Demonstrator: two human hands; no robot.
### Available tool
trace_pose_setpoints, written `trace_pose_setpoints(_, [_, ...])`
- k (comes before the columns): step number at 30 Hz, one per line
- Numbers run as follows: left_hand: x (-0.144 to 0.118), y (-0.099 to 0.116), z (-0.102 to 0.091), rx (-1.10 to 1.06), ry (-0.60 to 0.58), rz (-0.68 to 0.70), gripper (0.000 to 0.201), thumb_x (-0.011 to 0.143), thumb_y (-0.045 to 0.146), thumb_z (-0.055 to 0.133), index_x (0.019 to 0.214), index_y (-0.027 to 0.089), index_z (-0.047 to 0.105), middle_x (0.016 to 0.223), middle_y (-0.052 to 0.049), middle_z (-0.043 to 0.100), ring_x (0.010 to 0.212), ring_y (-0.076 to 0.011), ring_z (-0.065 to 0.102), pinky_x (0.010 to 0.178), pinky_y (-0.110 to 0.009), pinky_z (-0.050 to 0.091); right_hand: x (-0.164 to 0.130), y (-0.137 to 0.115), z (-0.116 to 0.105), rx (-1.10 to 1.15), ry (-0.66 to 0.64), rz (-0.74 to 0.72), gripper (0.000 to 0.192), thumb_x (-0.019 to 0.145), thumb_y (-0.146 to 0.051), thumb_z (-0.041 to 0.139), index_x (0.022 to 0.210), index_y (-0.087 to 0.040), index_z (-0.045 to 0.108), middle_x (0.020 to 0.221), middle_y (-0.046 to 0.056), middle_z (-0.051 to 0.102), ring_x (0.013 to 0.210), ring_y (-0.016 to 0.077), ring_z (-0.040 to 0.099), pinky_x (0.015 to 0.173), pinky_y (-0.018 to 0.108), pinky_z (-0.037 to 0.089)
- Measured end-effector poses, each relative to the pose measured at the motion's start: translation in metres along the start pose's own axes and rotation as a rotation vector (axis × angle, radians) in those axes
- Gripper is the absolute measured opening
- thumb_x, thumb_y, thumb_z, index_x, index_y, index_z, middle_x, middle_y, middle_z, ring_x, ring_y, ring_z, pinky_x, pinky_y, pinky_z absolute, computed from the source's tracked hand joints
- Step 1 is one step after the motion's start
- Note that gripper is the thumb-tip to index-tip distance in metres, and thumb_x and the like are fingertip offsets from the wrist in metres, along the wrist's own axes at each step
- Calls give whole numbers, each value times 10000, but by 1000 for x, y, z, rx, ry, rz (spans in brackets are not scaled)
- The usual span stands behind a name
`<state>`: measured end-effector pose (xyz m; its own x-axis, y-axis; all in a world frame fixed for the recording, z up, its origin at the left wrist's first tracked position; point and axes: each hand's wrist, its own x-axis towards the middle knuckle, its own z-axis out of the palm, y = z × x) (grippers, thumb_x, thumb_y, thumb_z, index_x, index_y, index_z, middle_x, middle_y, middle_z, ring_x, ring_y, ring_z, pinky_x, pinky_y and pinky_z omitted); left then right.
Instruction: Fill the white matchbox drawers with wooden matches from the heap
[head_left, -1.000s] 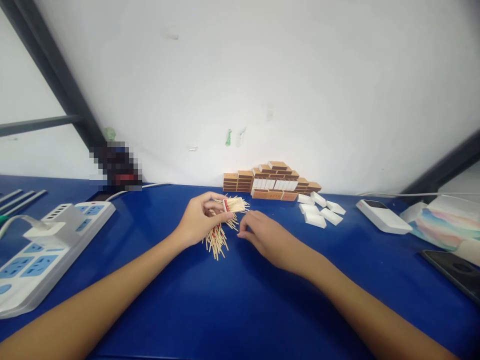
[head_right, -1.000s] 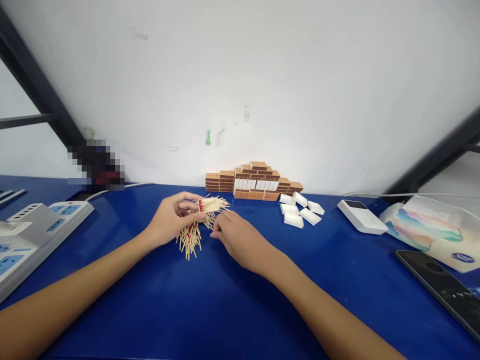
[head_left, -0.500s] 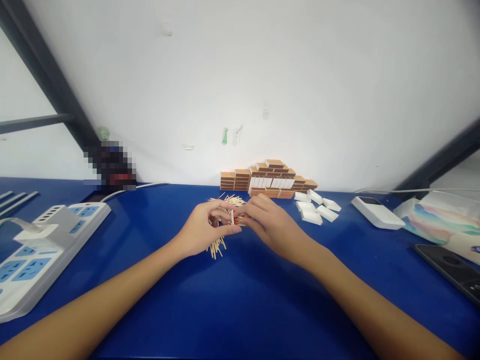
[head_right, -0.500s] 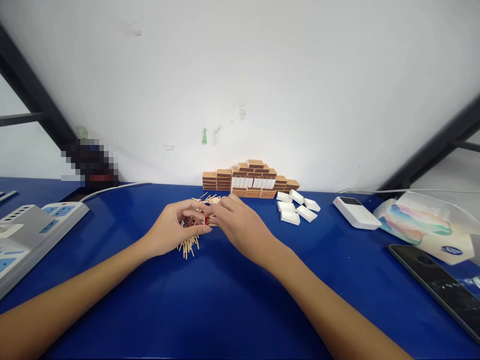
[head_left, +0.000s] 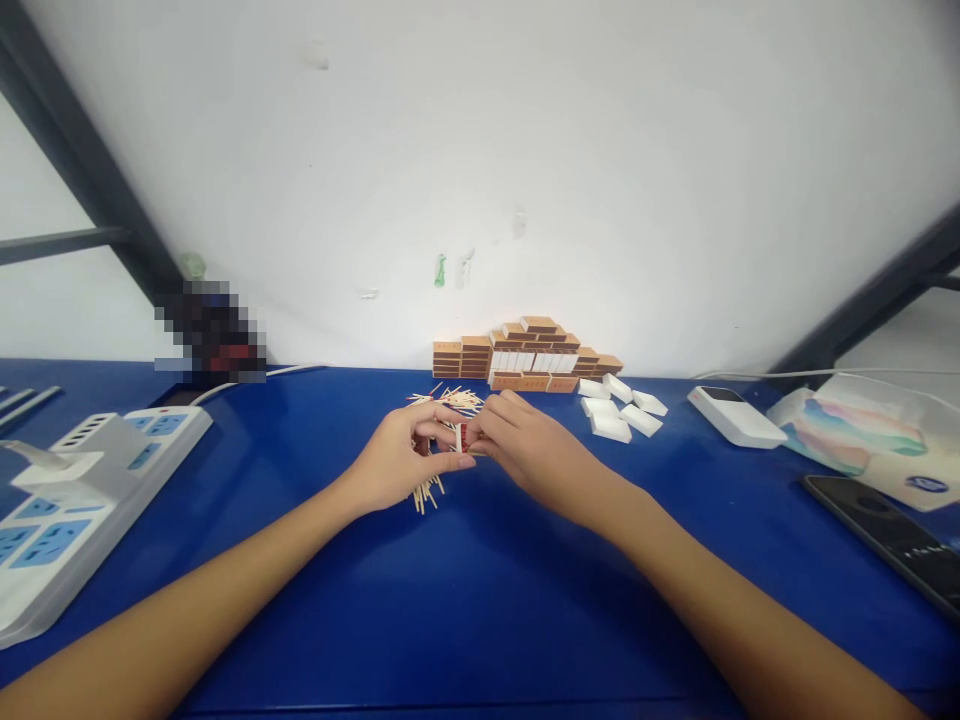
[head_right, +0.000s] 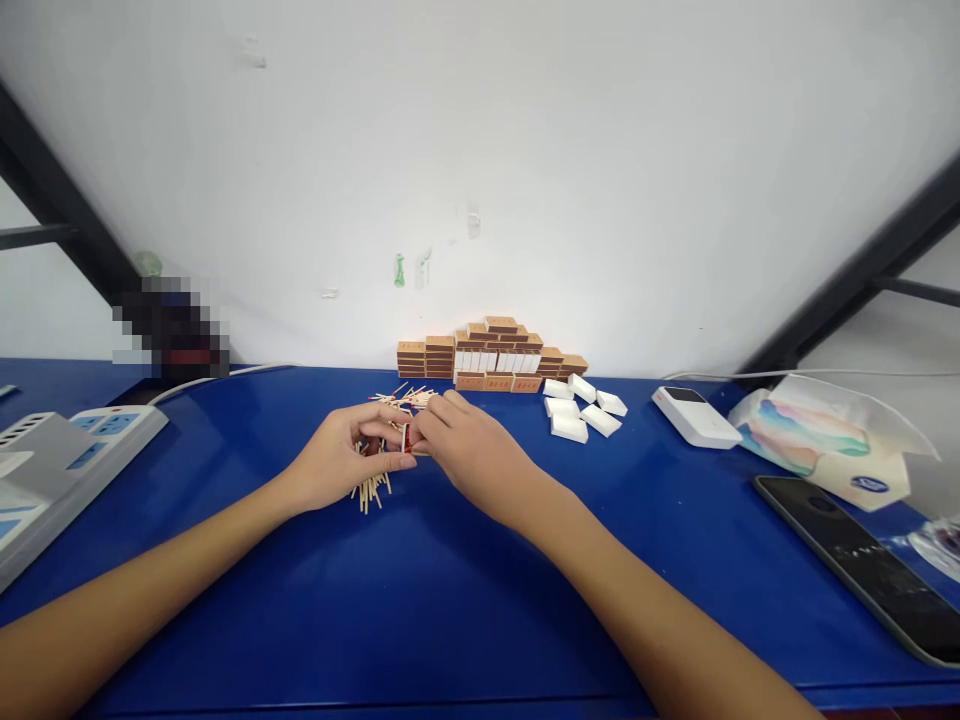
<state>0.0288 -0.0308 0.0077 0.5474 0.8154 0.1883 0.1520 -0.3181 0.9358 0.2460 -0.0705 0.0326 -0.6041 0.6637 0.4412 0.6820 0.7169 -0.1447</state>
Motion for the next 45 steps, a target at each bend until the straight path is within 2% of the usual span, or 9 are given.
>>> trace_pose_setpoints(6, [1, 1, 3, 23, 90, -32, 480, 733, 381, 904, 1104, 167, 686, 893, -78, 805, 779, -211, 716, 699, -307, 466, -1, -4, 1, 43, 118, 76, 190, 1061, -168, 418, 957, -207, 572, 975, 98, 628, 904, 238, 522, 814, 387, 457])
trace_pose_setpoints(9, [-1, 2, 4, 41, 100, -22, 481, 742, 401, 898, 1110, 172, 687, 884, -76, 807, 776, -216, 720, 696, -313, 474, -2, -5, 6, -21, 113, 110, 203, 1054, -149, 409, 954, -196, 580, 974, 107, 638, 886, 245, 524, 810, 400, 460])
trace_pose_setpoints(12, [-1, 1, 5, 15, 105, -15, 461, 753, 388, 892, 1110, 177, 690, 889, -76, 809, 838, -236, 746, 753, -332, 512, -2, -3, 8, -29, 104, 122, 216, 1053, -151, 402, 1088, -181, 612, 1040, 126, 652, 935, 263, 547, 839, 423, 478])
trace_pose_setpoints(15, [0, 0, 5, -77, 116, -47, 450, 745, 382, 899, 1088, 180, 688, 882, -72, 813, 849, -243, 762, 784, -348, 548, -2, 2, 5, 20, 162, 134, 264, 1060, -180, 409, 1210, -177, 626, 1043, 130, 638, 1003, 277, 562, 881, 438, 486])
trace_pose_setpoints(21, [3, -2, 3, -274, 146, -156, 511, 747, 397, 900, 1150, 159, 694, 978, -103, 820, 872, -225, 760, 779, -335, 573, 1, 2, -3, 226, 407, 238, 145, 1034, -229, 528, 1026, -222, 673, 949, 63, 679, 899, 214, 602, 797, 377, 488])
trace_pose_setpoints(25, [3, 1, -1, -285, 174, -182, 503, 760, 408, 890, 1161, 165, 707, 966, -106, 818, 773, -199, 741, 619, -282, 533, 4, 0, -6, 476, 531, 420, 112, 979, -299, 629, 957, -218, 703, 952, 55, 745, 831, 194, 649, 705, 351, 498])
trace_pose_setpoints(29, [3, 4, -2, -274, 158, -132, 497, 746, 367, 901, 1156, 160, 711, 987, -116, 818, 814, -216, 753, 664, -297, 551, 6, 3, -3, 629, 500, 466, 141, 932, -343, 689, 919, -213, 743, 927, 51, 763, 791, 182, 655, 673, 339, 497])
trace_pose_setpoints(37, [2, 4, 1, -275, 152, -102, 467, 741, 342, 909, 1119, 160, 702, 894, -81, 819, 762, -200, 750, 690, -299, 563, 4, 4, 14, 622, 422, 473, 137, 915, -353, 706, 908, -224, 750, 1020, 70, 707, 948, 205, 652, 718, 334, 526])
trace_pose_setpoints(45, [3, 1, 1, -245, 133, -77, 505, 729, 340, 917, 1139, 151, 693, 886, -83, 815, 767, -203, 753, 722, -320, 582, 0, -1, 9, 416, 336, 290, 77, 973, -265, 636, 957, -238, 707, 1050, 75, 659, 1039, 228, 602, 856, 395, 517])
